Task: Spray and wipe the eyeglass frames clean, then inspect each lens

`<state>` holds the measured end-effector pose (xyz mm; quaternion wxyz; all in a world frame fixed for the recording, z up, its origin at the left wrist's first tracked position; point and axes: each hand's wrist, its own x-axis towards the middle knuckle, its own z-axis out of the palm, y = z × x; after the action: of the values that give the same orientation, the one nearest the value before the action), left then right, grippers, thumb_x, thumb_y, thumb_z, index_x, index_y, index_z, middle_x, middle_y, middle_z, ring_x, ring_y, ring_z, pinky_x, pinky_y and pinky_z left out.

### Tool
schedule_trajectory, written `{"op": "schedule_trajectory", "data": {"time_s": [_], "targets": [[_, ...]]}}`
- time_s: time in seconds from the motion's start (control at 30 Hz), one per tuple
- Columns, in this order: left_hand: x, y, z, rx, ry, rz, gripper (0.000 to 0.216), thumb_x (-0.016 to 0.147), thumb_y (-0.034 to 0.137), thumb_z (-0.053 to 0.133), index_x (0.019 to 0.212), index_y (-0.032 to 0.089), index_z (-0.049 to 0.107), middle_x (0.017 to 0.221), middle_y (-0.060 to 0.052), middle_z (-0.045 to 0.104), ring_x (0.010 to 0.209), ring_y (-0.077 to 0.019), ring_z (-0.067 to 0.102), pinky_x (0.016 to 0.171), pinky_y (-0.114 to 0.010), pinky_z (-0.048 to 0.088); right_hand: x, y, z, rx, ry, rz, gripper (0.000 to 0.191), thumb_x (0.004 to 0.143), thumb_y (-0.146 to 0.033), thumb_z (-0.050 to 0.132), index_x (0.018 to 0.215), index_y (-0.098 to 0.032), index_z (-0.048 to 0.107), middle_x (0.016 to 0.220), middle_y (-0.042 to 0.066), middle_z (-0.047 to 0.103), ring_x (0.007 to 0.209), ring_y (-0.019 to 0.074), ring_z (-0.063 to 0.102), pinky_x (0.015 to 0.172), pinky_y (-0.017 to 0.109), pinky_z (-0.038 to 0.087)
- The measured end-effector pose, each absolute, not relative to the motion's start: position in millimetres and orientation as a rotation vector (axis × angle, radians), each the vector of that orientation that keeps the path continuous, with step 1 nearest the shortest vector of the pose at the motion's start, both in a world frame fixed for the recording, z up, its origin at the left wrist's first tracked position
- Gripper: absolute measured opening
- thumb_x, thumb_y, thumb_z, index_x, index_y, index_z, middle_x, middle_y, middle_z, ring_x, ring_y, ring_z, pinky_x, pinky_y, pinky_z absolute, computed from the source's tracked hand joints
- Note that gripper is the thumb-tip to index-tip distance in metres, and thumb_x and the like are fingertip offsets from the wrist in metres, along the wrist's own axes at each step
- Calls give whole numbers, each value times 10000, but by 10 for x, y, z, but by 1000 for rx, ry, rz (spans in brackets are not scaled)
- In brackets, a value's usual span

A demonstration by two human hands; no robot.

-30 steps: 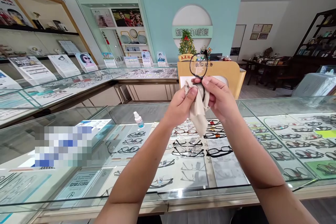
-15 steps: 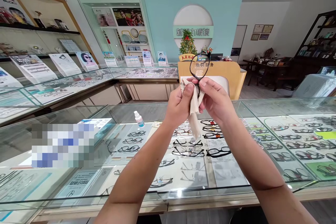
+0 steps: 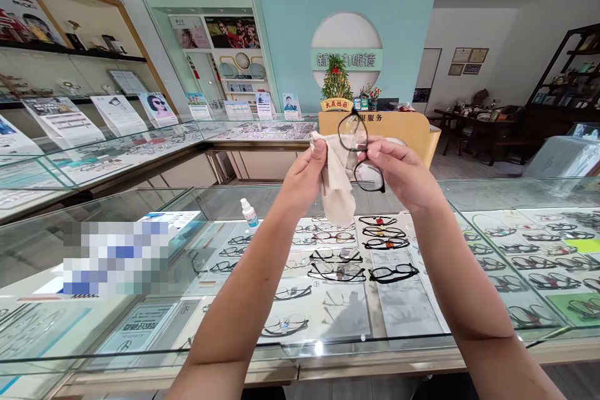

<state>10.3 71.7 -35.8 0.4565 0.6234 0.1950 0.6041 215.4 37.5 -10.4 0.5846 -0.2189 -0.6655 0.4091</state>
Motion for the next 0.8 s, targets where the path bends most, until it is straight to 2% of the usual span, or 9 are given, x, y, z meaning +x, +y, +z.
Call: {"op": "schedule_trajectory", "data": {"time_s": [0.1,0.2,0.3,0.4,0.57,0.8], "targets": [[86,660,-315,1501,547,1499,705,856,863,741,1073,193,779,853,-64,788,846,-233,776,740,-324,631,2194,406,-120,-576,-1726,983,261,899,-506,868,854,-250,842,1223,63,754,1283,259,647,1165,410,458],[83,601,-287,1480,614,1511,715,842,883,735,1029,193,777,830,-62,770,781,-216,750,657,-303,605,2200,443,-141,-604,-1805,1042,226,886,-478,879,872,-253,860,1205,49,729,1154,223,663,1106,388,466],[87,579,-270,1510,605,1487,687,832,864,764,982,193,773,820,-56,752,735,-185,714,617,-280,583,2206,483,-163,-613,-1811,1092,208,881,-454,879,871,-247,856,1077,30,746,1037,191,659,1032,358,473],[91,592,-254,1522,552,1427,640,802,805,843,954,188,770,819,-52,747,697,-167,688,611,-279,587,2220,517,-180,-612,-1751,1189,245,853,-471,892,876,-232,841,953,22,788,965,184,670,979,345,481],[59,649,-237,1461,574,1448,554,729,676,964,847,181,744,713,-9,684,559,-120,585,523,-263,545,2239,538,-181,-615,-1653,1266,277,787,-466,947,877,-226,843,930,15,809,927,157,680,939,311,493],[-7,635,-204,1579,544,1320,521,620,466,1064,937,197,751,811,-12,743,646,-146,667,582,-260,571,2235,547,-190,-611,-1615,1314,327,767,-490,969,885,-209,848,942,29,808,920,152,687,934,302,518]]}}
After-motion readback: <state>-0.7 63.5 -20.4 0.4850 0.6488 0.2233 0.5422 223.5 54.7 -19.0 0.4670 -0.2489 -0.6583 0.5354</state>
